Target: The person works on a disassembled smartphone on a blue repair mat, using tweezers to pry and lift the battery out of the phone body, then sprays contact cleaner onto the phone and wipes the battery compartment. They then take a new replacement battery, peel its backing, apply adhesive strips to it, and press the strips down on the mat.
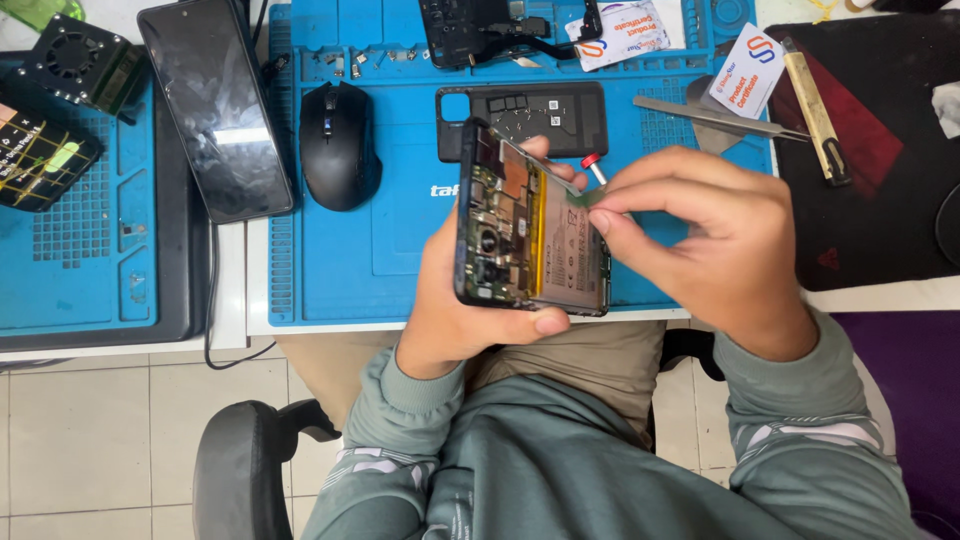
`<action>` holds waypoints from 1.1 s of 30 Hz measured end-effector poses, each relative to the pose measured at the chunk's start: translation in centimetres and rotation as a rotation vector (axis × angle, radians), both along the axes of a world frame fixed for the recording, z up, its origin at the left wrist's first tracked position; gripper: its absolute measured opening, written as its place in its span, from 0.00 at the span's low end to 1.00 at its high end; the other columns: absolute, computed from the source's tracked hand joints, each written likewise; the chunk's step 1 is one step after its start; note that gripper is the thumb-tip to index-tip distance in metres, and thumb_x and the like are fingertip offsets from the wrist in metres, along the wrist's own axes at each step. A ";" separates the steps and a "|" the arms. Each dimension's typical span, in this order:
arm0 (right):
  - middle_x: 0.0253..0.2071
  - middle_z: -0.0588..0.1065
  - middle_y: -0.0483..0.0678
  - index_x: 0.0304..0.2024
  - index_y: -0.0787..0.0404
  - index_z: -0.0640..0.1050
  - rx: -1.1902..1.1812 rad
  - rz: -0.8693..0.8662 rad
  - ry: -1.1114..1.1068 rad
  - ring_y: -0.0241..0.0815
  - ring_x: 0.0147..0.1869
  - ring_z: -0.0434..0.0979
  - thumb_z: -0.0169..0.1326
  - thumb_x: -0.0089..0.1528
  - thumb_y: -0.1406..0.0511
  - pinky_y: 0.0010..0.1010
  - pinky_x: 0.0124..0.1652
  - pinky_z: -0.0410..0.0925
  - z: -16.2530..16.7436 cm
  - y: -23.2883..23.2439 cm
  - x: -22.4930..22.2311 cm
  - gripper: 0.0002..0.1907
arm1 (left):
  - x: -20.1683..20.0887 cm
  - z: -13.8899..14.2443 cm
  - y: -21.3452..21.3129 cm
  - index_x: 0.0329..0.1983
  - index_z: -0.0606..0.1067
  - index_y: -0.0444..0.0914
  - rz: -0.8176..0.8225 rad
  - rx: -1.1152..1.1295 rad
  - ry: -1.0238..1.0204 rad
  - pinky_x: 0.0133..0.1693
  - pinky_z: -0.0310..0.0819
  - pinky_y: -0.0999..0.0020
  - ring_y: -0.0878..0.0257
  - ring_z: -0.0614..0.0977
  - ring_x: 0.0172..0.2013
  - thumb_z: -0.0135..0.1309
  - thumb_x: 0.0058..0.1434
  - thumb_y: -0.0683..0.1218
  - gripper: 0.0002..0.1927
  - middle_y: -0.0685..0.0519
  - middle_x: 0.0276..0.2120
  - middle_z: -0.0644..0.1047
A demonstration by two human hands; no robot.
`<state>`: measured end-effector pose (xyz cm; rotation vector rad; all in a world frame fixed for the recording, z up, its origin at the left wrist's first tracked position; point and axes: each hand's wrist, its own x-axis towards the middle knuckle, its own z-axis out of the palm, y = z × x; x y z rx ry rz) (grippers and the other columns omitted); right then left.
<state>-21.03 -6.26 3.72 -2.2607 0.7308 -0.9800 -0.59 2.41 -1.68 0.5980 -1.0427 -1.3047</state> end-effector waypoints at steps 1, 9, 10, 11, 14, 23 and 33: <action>0.42 0.79 0.52 0.41 0.69 0.79 -0.026 -0.022 0.014 0.40 0.41 0.82 0.64 0.62 0.76 0.25 0.42 0.73 -0.1 0.1 0.1 0.06 | 0.0 0.0 0.1 0.78 0.57 0.31 0.031 -0.014 -0.055 0.71 0.64 0.59 0.56 0.69 0.67 0.76 0.56 0.45 0.53 0.46 0.67 0.66; 0.45 0.75 0.54 0.43 0.68 0.73 -0.035 -0.026 0.102 0.47 0.46 0.79 0.60 0.63 0.75 0.32 0.45 0.72 -0.6 0.3 0.4 0.09 | 0.3 -0.6 0.1 0.74 0.65 0.32 0.189 -0.182 -0.415 0.72 0.59 0.64 0.58 0.66 0.69 0.76 0.52 0.48 0.49 0.48 0.71 0.63; 0.45 0.74 0.54 0.44 0.68 0.72 -0.030 -0.020 0.114 0.48 0.46 0.78 0.59 0.63 0.75 0.32 0.45 0.71 -0.7 0.2 0.3 0.10 | 0.3 -0.7 -0.1 0.73 0.65 0.32 0.181 -0.187 -0.409 0.72 0.58 0.64 0.58 0.66 0.70 0.76 0.52 0.48 0.49 0.48 0.71 0.63; 0.45 0.74 0.54 0.44 0.68 0.71 -0.026 -0.014 0.126 0.48 0.46 0.78 0.59 0.63 0.75 0.32 0.45 0.71 -0.8 0.1 0.2 0.10 | 0.3 -0.7 -0.1 0.73 0.65 0.32 0.169 -0.178 -0.395 0.72 0.58 0.64 0.58 0.66 0.70 0.76 0.52 0.48 0.49 0.48 0.71 0.63; 0.45 0.74 0.55 0.45 0.69 0.71 0.003 0.012 0.134 0.47 0.45 0.78 0.58 0.63 0.75 0.32 0.45 0.72 -1.0 -0.3 -0.1 0.11 | 0.3 -0.4 -0.1 0.75 0.62 0.31 0.099 -0.095 -0.285 0.72 0.60 0.62 0.58 0.67 0.69 0.76 0.52 0.49 0.51 0.47 0.72 0.63; 0.53 0.73 0.46 0.49 0.63 0.69 0.844 0.180 -0.231 0.30 0.60 0.72 0.46 0.67 0.70 0.22 0.56 0.67 -0.5 -0.6 -0.4 0.08 | 0.6 0.9 0.1 0.80 0.52 0.33 -0.090 0.080 0.147 0.73 0.60 0.57 0.55 0.68 0.69 0.75 0.57 0.46 0.56 0.44 0.68 0.65; 0.46 0.76 0.45 0.52 0.69 0.75 0.686 0.099 -0.321 0.29 0.49 0.73 0.52 0.73 0.71 0.21 0.53 0.68 -2.1 -1.3 -1.4 0.07 | 0.9 2.1 0.3 0.79 0.53 0.34 -0.143 0.014 -0.048 0.74 0.59 0.59 0.58 0.65 0.71 0.71 0.62 0.38 0.49 0.45 0.71 0.63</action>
